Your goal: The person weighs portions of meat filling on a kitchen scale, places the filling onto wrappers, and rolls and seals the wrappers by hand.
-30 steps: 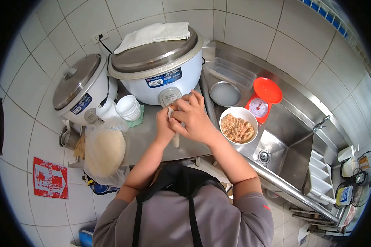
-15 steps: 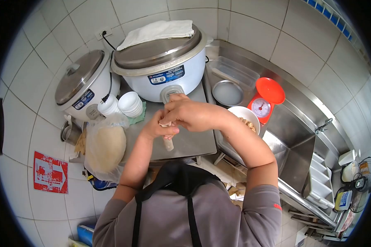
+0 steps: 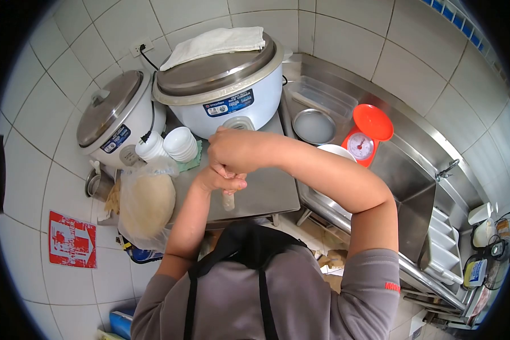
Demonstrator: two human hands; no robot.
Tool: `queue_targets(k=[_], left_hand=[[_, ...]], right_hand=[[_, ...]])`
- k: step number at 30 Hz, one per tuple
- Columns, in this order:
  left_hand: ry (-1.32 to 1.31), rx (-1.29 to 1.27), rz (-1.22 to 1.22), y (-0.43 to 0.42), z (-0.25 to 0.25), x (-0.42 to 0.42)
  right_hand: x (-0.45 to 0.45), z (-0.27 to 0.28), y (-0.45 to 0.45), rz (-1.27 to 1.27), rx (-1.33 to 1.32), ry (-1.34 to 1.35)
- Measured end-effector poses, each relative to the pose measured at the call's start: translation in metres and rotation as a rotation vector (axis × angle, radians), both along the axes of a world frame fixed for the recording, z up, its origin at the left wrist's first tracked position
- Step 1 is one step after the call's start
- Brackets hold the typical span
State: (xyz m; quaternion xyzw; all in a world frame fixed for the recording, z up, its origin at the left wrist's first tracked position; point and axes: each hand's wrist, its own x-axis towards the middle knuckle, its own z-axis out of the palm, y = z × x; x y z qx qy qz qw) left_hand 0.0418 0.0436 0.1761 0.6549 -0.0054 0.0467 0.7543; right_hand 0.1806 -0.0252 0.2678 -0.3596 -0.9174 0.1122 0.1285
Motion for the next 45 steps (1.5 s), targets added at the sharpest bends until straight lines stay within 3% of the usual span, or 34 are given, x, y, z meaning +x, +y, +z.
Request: queue_targets(k=[2,7,13,19,22,25,28,30,34,35,38,40,43,45], left_hand=[[-0.024,-0.042,0.047,-0.003,0.003,-0.003],[-0.030,0.151,0.275,-0.009,0.008,-0.007],[-0.073,0.205,0.305,-0.004,-0.006,0.001],[-0.061,0.087,0.458,-0.008,0.001,0.004],[-0.090,0.030,0.572,-0.005,0.007,0.007],[-0.251,0.021,0.595,0.009,0.000,0.000],[-0.452,0.027,0.613,0.024,-0.005,-0.006],[-0.552,-0.084,0.663,0.029,0.002,-0.009],[-0.736,-0.239,0.806,0.043,0.008,-0.017],[-0.773,-0.337,0.592,0.060,-0.001,-0.030],[-0.770,-0.682,0.924,0.053,-0.011,-0.024],[-0.534,-0.784,0.502,0.038,-0.025,-0.037],[-0.264,-0.885,-0.004,0.029,-0.061,-0.042],[-0.218,-0.690,-0.160,0.034,-0.089,-0.033]], right_hand=[[-0.005,-0.001,0.000,-0.018,0.100,-0.060],[-0.015,-0.006,0.000,-0.168,0.245,-0.111],[-0.018,-0.011,0.015,-0.294,0.227,-0.241],[-0.010,-0.012,0.027,-0.401,0.068,-0.114],[-0.001,-0.019,0.026,-0.507,0.239,0.060],[0.029,-0.027,0.029,-0.501,0.088,0.712],[0.055,-0.073,0.039,-0.472,-0.483,1.119],[0.042,-0.118,0.035,-0.287,-0.762,0.968],[0.024,-0.147,0.026,-0.121,-0.882,0.712],[0.026,-0.150,0.026,-0.095,-0.939,0.673],[0.062,-0.117,0.032,-0.224,-0.715,0.466],[0.067,-0.055,0.022,-0.447,-0.434,0.116],[0.060,-0.027,0.017,-0.565,-0.023,-0.285],[0.043,-0.023,0.015,-0.488,0.171,-0.462]])
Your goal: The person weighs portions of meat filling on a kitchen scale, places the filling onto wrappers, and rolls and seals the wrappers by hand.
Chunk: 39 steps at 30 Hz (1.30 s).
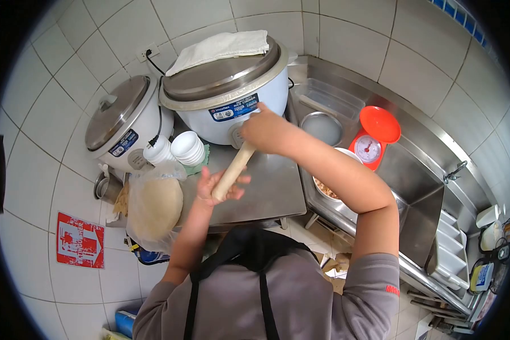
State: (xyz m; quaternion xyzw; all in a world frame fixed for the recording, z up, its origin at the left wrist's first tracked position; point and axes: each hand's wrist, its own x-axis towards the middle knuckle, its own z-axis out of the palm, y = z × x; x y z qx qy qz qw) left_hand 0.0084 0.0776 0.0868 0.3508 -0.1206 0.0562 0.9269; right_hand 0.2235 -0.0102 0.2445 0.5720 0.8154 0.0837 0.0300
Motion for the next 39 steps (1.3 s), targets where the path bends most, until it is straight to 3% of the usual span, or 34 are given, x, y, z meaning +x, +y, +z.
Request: queue_targets(k=[2,5,8,11,13,15,19,25,29,32,35,39], left_hand=[[0.009,0.097,-0.083,0.006,-0.010,0.009],[0.085,0.114,-0.020,-0.003,0.016,0.019],[0.072,0.281,0.217,-0.008,0.046,0.023],[0.133,0.481,0.569,-0.021,0.065,0.025],[0.322,0.596,0.798,-0.033,0.077,0.024],[0.286,0.626,0.920,-0.044,0.090,0.026],[0.233,0.653,1.114,-0.060,0.099,0.036],[0.232,0.880,1.201,-0.058,0.089,0.034],[0.194,1.082,1.247,-0.058,0.087,0.028],[0.260,0.809,0.631,-0.050,0.101,0.012],[0.246,0.803,0.441,-0.062,0.122,0.009],[0.244,0.806,0.313,-0.052,0.107,0.009]], right_hand=[[-0.025,0.008,-0.010,0.121,0.120,-0.114],[-0.044,0.001,-0.017,0.352,0.375,0.129],[-0.039,0.023,-0.033,0.215,0.607,0.354],[-0.026,0.012,-0.051,0.123,0.524,0.699],[-0.030,-0.011,-0.053,0.208,0.586,0.774],[-0.047,-0.025,-0.056,0.176,0.610,0.826],[-0.060,-0.031,-0.054,0.147,0.715,0.807],[-0.065,-0.021,-0.061,0.126,0.644,0.653],[-0.056,-0.005,-0.064,0.235,0.447,0.596],[-0.035,0.016,-0.056,0.444,0.202,0.801],[-0.033,0.021,-0.041,0.566,0.079,0.761],[-0.043,0.023,-0.041,0.583,-0.153,0.737]])
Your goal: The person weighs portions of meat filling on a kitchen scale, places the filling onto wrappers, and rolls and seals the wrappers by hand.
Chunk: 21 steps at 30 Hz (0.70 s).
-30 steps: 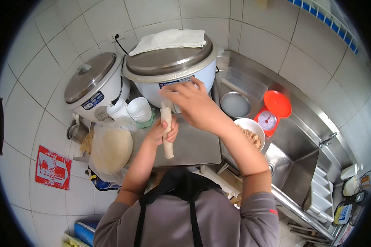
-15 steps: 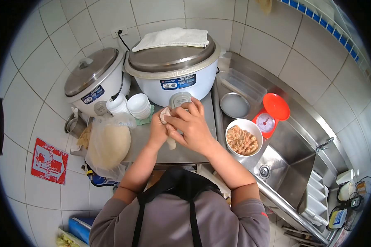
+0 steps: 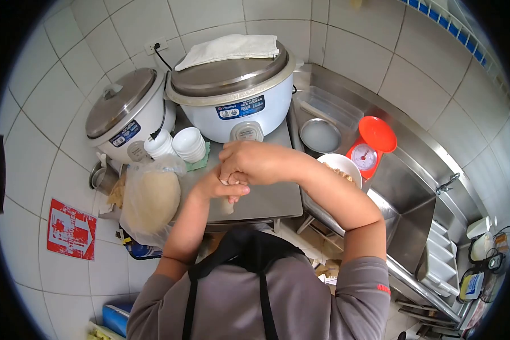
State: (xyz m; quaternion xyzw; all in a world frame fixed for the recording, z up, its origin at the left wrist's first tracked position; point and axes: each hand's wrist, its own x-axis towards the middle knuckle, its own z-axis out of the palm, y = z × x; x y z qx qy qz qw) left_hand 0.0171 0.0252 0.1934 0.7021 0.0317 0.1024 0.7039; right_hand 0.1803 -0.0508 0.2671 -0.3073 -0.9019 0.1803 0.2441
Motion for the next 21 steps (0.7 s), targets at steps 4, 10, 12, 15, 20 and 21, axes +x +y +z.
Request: queue_targets(k=[4,10,12,15,20,21], left_hand=[[-0.082,-0.068,-0.003,0.010,-0.011,-0.004],[-0.039,0.001,-0.056,0.015,-0.013,-0.002],[-0.001,0.056,-0.075,0.015,-0.014,-0.002],[0.023,0.095,-0.059,0.018,-0.011,0.001],[0.002,0.093,0.235,0.001,-0.003,0.003],[-0.007,0.099,0.301,0.001,-0.007,0.004]], right_hand=[[0.002,0.004,-0.001,0.008,-0.004,-0.040],[-0.006,0.011,0.018,0.036,-0.149,-0.067],[-0.009,0.008,0.023,0.023,-0.137,-0.104],[-0.010,0.005,0.028,-0.007,-0.127,-0.123],[-0.021,-0.010,0.036,-0.237,0.006,-0.224],[-0.024,-0.011,0.035,-0.293,0.062,-0.270]])
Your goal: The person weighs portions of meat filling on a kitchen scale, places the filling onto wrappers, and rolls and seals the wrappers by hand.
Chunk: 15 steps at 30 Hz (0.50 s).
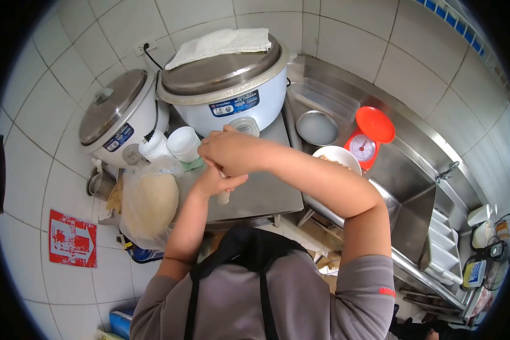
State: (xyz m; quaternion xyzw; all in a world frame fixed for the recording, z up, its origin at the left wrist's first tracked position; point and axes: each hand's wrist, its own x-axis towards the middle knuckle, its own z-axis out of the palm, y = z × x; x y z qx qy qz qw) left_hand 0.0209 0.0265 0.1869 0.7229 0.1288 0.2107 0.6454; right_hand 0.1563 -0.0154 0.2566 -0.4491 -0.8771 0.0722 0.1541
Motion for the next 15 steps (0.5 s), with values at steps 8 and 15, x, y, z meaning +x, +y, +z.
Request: queue_targets(k=[8,15], left_hand=[[-0.322,0.086,0.610,0.023,-0.014,0.018],[-0.376,0.272,0.828,0.017,-0.013,0.022]], right_hand=[[-0.007,-0.022,-0.014,-0.229,0.469,0.337],[-0.038,-0.046,-0.010,-0.408,0.784,0.268]])
